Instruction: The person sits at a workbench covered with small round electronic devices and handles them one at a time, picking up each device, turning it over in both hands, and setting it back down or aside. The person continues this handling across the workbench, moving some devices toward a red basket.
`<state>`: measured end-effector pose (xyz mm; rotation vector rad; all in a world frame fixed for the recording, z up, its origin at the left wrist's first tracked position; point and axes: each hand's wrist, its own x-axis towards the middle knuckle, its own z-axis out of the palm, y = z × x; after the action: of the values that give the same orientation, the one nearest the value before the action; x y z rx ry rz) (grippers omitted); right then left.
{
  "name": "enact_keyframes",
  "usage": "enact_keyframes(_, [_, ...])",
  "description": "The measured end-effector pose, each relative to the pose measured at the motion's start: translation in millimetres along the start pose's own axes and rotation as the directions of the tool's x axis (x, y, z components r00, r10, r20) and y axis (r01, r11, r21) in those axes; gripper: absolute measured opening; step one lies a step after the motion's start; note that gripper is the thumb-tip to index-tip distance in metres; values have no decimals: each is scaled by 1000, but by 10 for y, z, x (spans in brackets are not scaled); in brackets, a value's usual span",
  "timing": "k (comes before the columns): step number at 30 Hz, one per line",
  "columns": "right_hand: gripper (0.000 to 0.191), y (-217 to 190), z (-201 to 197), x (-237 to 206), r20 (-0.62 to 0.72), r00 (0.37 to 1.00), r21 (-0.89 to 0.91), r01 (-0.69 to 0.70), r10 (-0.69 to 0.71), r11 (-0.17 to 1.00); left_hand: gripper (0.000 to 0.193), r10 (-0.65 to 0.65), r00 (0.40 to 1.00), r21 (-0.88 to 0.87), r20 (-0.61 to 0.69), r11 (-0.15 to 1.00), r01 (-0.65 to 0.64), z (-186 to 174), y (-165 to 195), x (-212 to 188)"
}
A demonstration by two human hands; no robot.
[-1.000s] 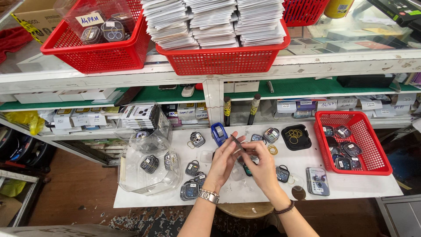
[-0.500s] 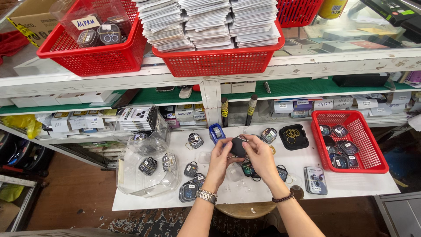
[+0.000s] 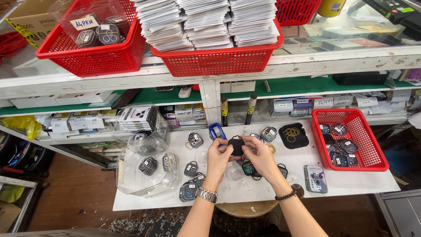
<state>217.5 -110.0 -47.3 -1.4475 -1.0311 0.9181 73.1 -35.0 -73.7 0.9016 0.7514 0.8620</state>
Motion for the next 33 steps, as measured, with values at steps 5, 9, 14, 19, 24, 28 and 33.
enact_keyframes(5, [26, 190, 39, 89, -24, 995, 256, -87, 97, 963, 12, 63, 997, 16, 37, 998, -64, 55, -31, -60])
enact_keyframes(9, [35, 321, 116, 109, -120, 993, 289, 21, 14, 957, 13, 65, 997, -23, 48, 998, -64, 88, -30, -78])
enact_keyframes(14, [34, 271, 112, 71, -64, 992, 366, -82, 113, 927, 14, 96, 995, 35, 11, 995, -96, 68, -37, -60])
enact_keyframes(19, [31, 170, 114, 90, -48, 995, 349, -63, 85, 935, 14, 138, 989, -6, 50, 990, -138, 44, -56, -61])
enact_keyframes(24, [33, 227, 185, 71, -78, 993, 344, -58, 90, 937, 13, 128, 992, 22, 1, 991, -128, 52, -52, -119])
enact_keyframes(28, [35, 244, 198, 83, -55, 995, 361, -52, 77, 931, 12, 142, 990, 9, -14, 990, -141, 71, -24, -142])
enact_keyframes(33, [42, 160, 210, 107, -41, 998, 365, -37, 56, 930, 13, 150, 988, -4, -28, 989, -150, 75, 3, -131])
